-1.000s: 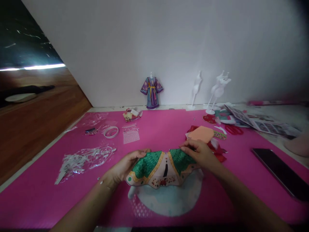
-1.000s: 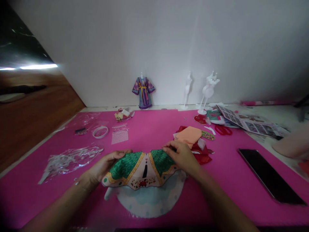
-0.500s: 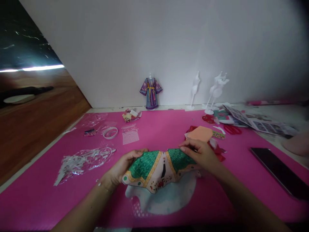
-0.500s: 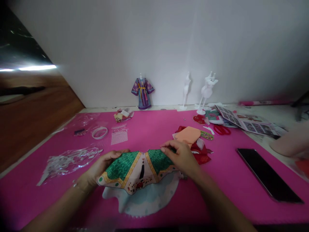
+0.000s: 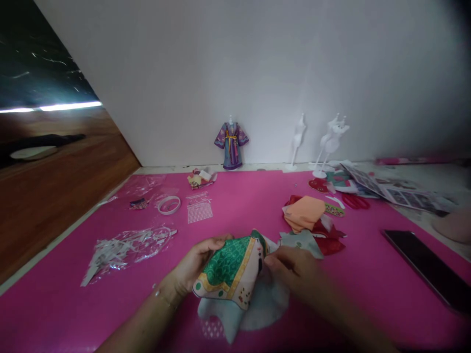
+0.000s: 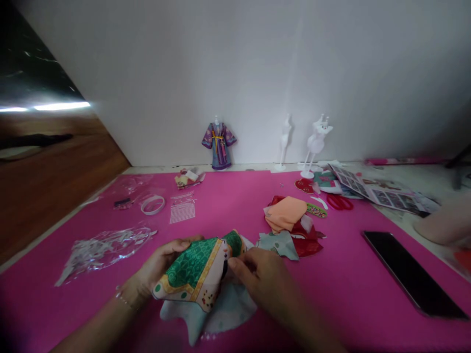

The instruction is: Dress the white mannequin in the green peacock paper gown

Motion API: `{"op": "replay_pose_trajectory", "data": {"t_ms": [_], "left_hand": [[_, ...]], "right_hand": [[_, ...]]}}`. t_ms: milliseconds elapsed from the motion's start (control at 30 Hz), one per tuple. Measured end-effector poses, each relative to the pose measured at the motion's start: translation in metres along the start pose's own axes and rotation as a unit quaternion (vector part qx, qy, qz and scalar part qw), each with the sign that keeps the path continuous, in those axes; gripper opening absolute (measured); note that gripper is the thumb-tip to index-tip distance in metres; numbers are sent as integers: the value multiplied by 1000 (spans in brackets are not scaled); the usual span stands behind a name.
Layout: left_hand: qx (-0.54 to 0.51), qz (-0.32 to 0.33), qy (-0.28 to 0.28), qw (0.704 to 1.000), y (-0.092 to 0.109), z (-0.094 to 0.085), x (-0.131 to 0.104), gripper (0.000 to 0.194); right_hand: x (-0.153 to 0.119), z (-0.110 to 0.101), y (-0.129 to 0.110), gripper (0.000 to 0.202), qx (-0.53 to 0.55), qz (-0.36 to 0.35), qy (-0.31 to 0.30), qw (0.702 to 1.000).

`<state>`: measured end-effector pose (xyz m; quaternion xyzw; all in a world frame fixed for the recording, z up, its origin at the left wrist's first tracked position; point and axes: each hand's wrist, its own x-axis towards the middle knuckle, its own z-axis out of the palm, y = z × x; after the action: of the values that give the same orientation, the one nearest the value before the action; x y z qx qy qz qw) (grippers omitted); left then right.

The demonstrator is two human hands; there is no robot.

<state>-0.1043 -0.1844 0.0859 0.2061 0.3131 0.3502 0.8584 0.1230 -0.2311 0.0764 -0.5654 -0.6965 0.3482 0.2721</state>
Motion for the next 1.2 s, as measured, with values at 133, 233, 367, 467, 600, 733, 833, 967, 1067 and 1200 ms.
{"op": "replay_pose_trajectory", "data": {"t_ms": [133, 233, 367, 467, 600, 733, 833, 967, 1067, 1200], "left_hand": [[6, 4, -28, 1000, -5, 5, -2, 4], [11, 10, -57, 998, -8, 2, -2, 6], [33, 31, -56, 997, -15, -5, -1, 12], [59, 65, -78, 993, -23, -6, -5, 19], [97, 33, -144, 984, -36, -2, -9, 30], [180, 48, -81, 979, -50, 2, 6, 23], [263, 140, -33, 954, -58, 8, 21, 26], [283, 151, -11, 947, -65, 23, 26, 22], [283, 147, -17, 948, -67, 31, 22, 18], [330, 164, 4, 930, -64, 31, 18, 22]], "right_hand": [[1, 13, 3, 31, 60, 15, 5, 998], [3, 16, 10, 28, 114, 31, 3, 993], [1, 12, 16, 33, 143, 30, 5, 989], [-3, 6, 16, 36, 116, 6, 11, 993], [-8, 4, 13, 39, 139, -19, 18, 990], [-8, 10, 12, 37, 148, -49, 35, 987], [-7, 16, 12, 31, 124, -86, 44, 988], [-10, 23, 10, 33, 106, -81, 70, 989], [-13, 23, 8, 33, 122, -82, 79, 986], [-14, 20, 6, 30, 137, -85, 84, 983]]}}
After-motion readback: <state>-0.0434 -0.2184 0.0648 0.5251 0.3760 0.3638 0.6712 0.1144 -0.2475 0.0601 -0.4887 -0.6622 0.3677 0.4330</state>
